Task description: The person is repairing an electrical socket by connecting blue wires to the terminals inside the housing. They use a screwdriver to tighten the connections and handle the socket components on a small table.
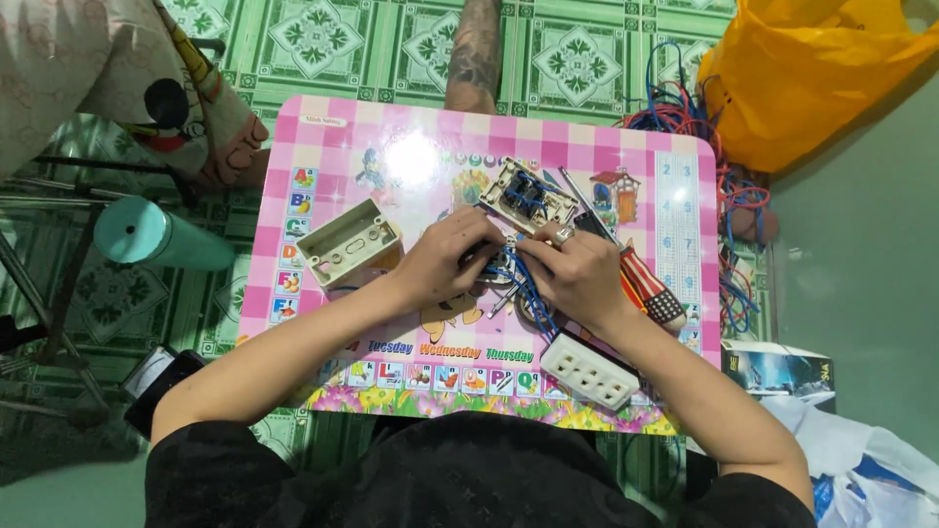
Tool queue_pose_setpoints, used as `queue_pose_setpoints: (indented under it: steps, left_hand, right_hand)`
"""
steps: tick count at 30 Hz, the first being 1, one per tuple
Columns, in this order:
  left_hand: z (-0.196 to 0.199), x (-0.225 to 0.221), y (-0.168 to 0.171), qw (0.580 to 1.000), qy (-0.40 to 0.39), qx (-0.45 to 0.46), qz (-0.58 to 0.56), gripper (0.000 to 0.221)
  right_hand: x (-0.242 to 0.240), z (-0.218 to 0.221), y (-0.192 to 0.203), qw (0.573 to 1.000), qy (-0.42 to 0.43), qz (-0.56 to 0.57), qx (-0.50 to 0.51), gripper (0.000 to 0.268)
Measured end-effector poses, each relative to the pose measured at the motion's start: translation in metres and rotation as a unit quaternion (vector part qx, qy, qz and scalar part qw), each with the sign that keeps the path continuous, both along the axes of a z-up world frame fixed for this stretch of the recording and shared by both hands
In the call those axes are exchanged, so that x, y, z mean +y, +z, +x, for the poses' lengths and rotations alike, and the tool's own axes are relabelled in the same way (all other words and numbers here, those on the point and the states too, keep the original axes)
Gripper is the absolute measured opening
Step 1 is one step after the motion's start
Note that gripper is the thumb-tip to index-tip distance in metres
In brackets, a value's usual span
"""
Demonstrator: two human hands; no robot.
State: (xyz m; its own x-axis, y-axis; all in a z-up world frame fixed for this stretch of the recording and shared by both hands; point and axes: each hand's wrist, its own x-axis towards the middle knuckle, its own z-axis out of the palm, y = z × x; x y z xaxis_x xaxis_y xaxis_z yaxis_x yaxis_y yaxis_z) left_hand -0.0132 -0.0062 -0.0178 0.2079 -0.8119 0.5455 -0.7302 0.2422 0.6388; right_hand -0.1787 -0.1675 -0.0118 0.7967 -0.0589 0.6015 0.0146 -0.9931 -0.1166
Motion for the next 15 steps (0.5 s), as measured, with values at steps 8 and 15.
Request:
queue_pose_setpoints:
  steps: [8,15]
  left_hand:
    - [0.0023,0.0,-0.0031,0.999,-0.007,0.032,0.003,0.016]
    - [0.0005,-0.0008,-0.004,1.0,-0.009,0.028,0.003,0.017]
  right_hand:
    - [-0.0022,0.0019,-0.0016,1.0,0.016,-0.005,-0.011,0.008]
    - [0.0005,0.0015,0.0037,0.999,0.026,-0.025,-0.02,0.014]
